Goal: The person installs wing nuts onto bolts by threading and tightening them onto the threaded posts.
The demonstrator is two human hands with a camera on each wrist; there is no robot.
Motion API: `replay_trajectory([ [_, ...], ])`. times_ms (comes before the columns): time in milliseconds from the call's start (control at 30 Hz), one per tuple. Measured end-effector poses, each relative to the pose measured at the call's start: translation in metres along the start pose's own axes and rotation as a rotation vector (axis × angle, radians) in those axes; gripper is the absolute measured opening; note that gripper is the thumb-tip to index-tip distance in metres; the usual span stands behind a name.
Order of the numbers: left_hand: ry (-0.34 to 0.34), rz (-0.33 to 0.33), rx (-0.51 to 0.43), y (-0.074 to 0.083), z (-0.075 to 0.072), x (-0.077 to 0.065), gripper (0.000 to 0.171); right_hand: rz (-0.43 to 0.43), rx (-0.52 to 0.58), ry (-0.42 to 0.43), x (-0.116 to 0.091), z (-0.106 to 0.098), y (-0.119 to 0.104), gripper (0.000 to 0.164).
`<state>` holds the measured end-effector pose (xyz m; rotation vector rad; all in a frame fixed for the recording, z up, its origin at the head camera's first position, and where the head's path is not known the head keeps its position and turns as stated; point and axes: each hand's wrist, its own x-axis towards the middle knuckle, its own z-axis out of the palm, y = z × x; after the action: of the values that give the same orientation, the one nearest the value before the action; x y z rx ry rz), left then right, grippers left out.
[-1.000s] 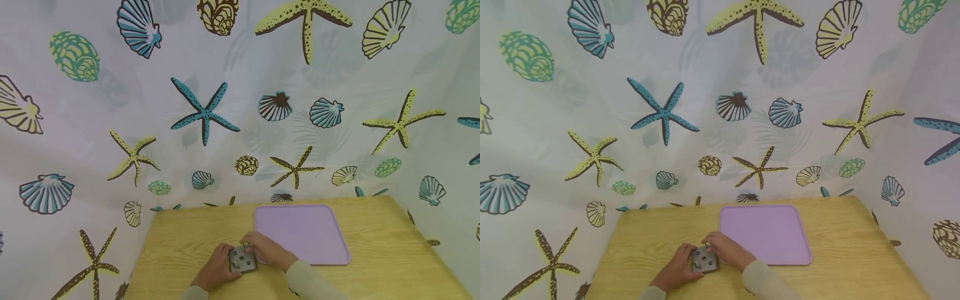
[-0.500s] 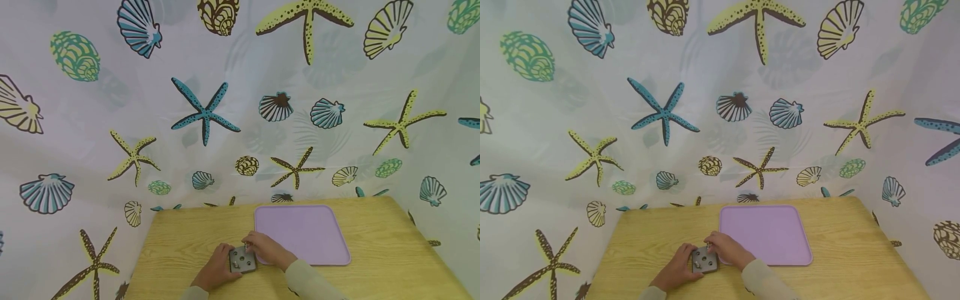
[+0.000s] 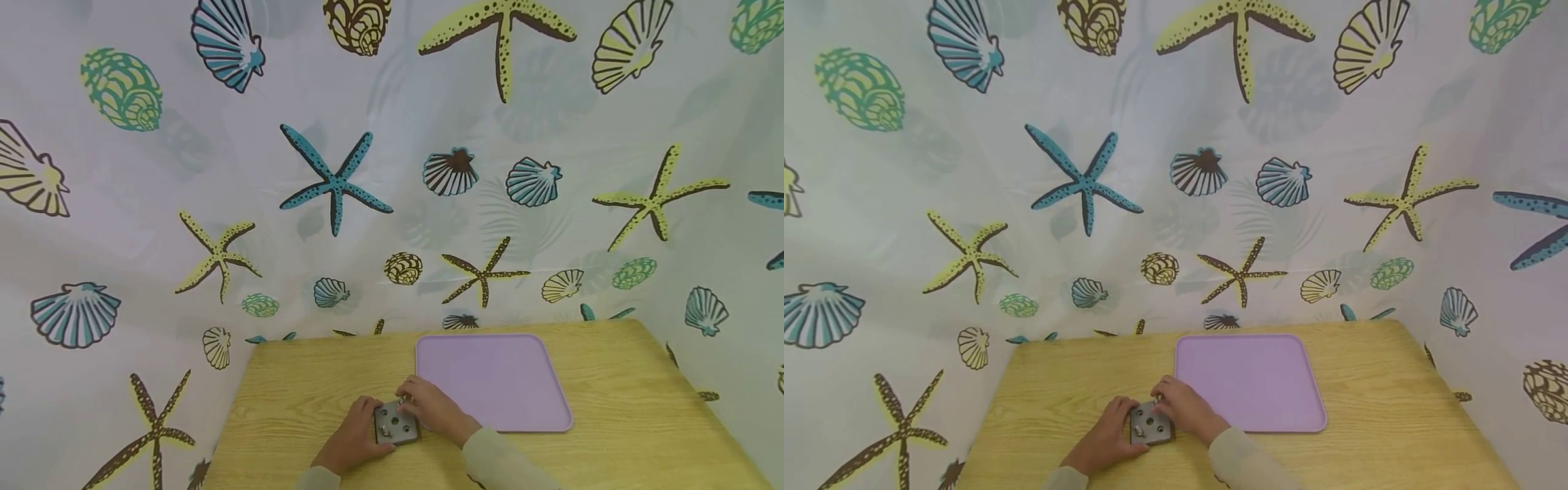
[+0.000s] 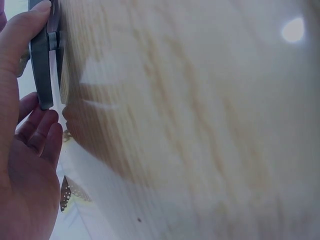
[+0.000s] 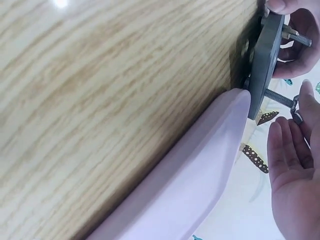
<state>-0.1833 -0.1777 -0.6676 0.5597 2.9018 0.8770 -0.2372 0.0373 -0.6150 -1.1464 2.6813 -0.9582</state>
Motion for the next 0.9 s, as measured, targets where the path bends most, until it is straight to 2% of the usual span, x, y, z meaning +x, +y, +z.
replay_trajectory([
  [267,0.007,-0.004,0.005,0.0,0.002,0.0,0.082,0.027,-0.025,0.062,-0.004,0.004,0.001,0.024],
  [500,0.011,-0.022,0.006,-0.001,0.005,0.0,0.083,0.064,-0.039,0.067,-0.01,0.006,-0.001,0.026],
  [733,0.002,-0.007,0.043,0.0,0.005,-0.001,0.083,0.04,-0.045,0.086,-0.014,0.007,-0.001,0.028],
  [900,-0.004,-0.017,0.024,0.003,0.003,-0.001,0.084,-0.002,-0.052,0.108,-0.015,0.008,0.001,0.024],
])
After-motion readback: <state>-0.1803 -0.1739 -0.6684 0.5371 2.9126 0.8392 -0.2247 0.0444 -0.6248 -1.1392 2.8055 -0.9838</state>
